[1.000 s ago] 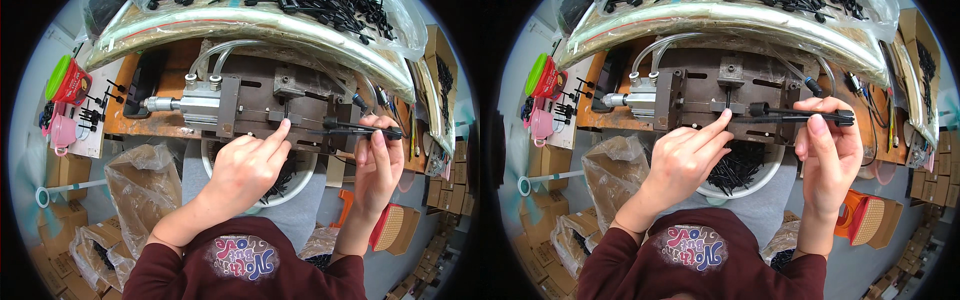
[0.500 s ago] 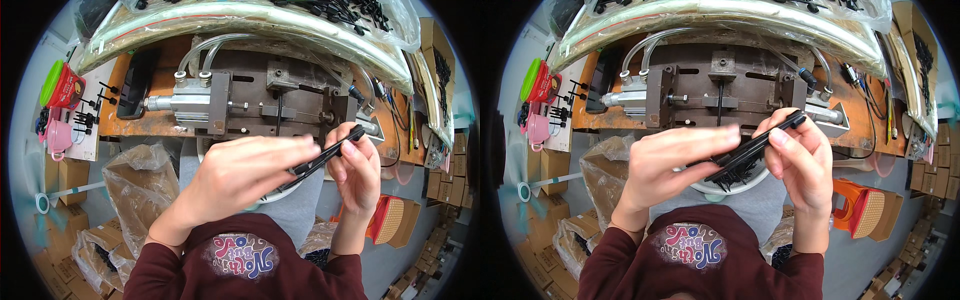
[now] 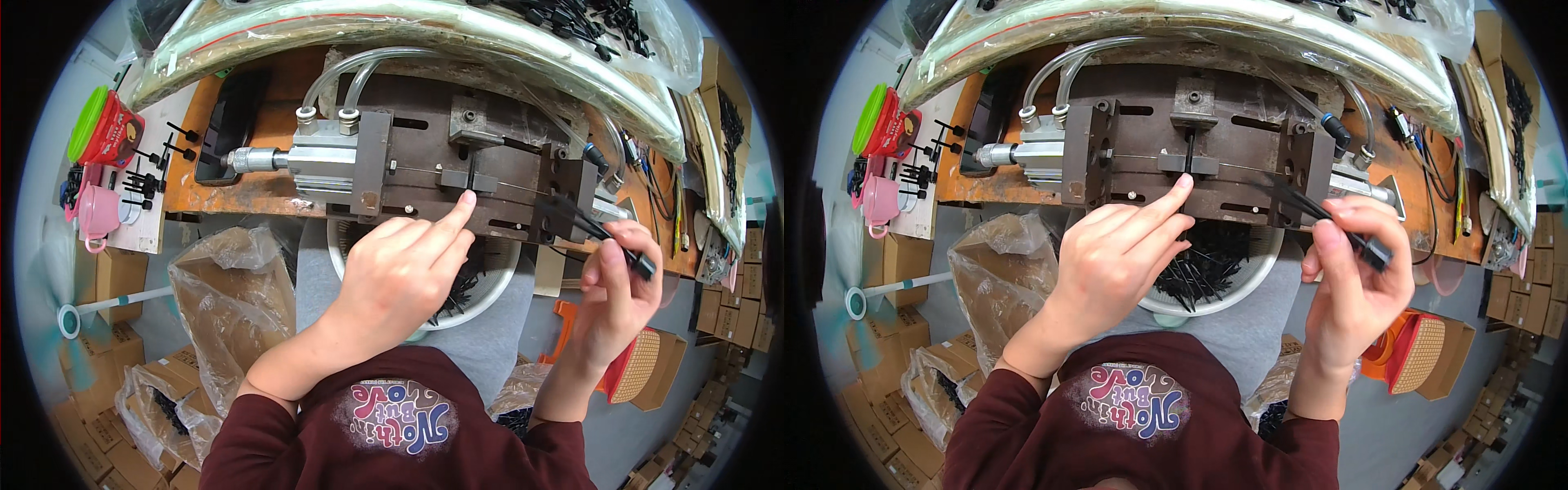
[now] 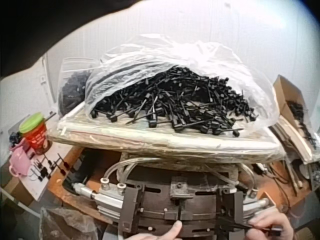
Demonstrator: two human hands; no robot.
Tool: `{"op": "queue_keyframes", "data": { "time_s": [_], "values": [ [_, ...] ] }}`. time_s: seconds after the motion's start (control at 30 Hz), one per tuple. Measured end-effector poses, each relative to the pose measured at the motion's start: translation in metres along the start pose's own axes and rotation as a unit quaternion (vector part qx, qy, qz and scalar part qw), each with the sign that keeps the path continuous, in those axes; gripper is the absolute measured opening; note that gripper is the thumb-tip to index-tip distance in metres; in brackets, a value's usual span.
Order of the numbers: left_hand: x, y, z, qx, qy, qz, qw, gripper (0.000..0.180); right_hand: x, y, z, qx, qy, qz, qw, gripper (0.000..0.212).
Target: Manually clamp small electronic or mechanical wire connector housings using a bench fixture machine.
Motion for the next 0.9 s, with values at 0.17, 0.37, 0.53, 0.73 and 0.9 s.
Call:
{"op": "queue_keyframes", "data": {
  "time_s": [0.17,0.37,0.53,0.73,0.9],
  "values": [
    [0.0,-0.003,0.008,0.019,0.001,0.035,0.999,0.023,0.016,-0.002,-0.012,0.005,0.267,-0.23,0.936,0.022],
    [-0.001,0.001,0.011,0.023,0.029,-0.038,0.999,0.029,0.009,-0.018,-0.029,0.092,0.461,-0.354,0.808,0.037],
    [-0.013,0.016,0.006,-0.055,0.074,-0.317,0.944,0.037,0.0,-0.035,-0.037,0.178,0.51,-0.336,0.771,0.036],
    [-0.007,0.023,0.004,-0.057,0.074,-0.229,0.969,0.032,0.0,-0.038,-0.029,0.167,0.487,-0.353,0.781,0.031],
    [0.001,0.001,0.001,-0.034,0.013,-0.047,0.998,0.028,-0.004,-0.027,-0.022,0.083,0.378,-0.319,0.865,0.038]
  ]
}}
Point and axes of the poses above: each hand's wrist, its own z-axis towards the middle knuckle, its own y-axis out of the back of the hand, x = y × z, the point moved 3 cm from there along z, towards the middle knuckle, and after that the axes turned 8 degrees about -x, right-handed, at the moved point
